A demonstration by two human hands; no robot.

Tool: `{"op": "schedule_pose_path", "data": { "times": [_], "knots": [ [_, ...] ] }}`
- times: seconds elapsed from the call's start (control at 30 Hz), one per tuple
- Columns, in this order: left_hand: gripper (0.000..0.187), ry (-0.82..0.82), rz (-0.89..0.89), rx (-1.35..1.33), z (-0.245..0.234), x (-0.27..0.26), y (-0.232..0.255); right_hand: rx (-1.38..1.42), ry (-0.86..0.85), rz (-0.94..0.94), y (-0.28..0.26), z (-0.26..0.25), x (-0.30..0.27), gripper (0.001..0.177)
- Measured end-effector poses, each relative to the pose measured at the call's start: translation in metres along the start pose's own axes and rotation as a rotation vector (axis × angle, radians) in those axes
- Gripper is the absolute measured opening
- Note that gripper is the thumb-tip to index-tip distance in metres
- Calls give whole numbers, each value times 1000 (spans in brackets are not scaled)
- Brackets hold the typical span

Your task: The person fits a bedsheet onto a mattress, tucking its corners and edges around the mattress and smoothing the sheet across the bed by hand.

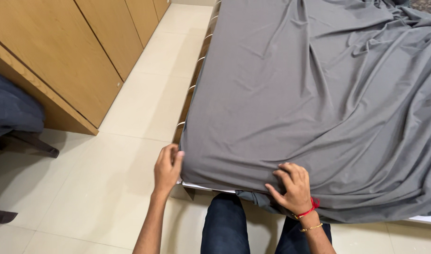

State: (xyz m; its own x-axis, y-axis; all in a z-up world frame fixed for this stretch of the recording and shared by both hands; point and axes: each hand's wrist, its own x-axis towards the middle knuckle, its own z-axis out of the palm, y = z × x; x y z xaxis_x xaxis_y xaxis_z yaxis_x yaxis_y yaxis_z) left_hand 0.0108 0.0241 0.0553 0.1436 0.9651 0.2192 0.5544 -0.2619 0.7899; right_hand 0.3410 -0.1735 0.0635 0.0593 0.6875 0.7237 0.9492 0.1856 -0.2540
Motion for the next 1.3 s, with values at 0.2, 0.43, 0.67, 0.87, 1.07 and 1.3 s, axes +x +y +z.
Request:
{"op": "schedule_pose_path", "data": {
  "times": [0.2, 0.43, 0.67, 0.87, 1.07, 1.3],
  "knots": [
    [74, -138, 507, 393, 29, 13, 54, -42, -77, -44, 18, 5, -28, 19],
    [87, -363, 498, 566, 79, 43, 64, -99, 64, 213, 62, -49, 0, 34],
    [96, -379, 501, 638, 114, 56, 93, -384, -399, 643, 158, -52, 10, 32],
    [96, -456, 473, 670, 114, 58, 94, -368, -427, 554, 200, -46, -21, 21],
    [98, -467, 514, 627, 129, 60, 101, -148, -301, 771, 190, -82, -20, 35],
    [94, -448, 538, 612, 144, 63, 113, -525, -421, 794, 242, -52, -8, 63]
  ]
}}
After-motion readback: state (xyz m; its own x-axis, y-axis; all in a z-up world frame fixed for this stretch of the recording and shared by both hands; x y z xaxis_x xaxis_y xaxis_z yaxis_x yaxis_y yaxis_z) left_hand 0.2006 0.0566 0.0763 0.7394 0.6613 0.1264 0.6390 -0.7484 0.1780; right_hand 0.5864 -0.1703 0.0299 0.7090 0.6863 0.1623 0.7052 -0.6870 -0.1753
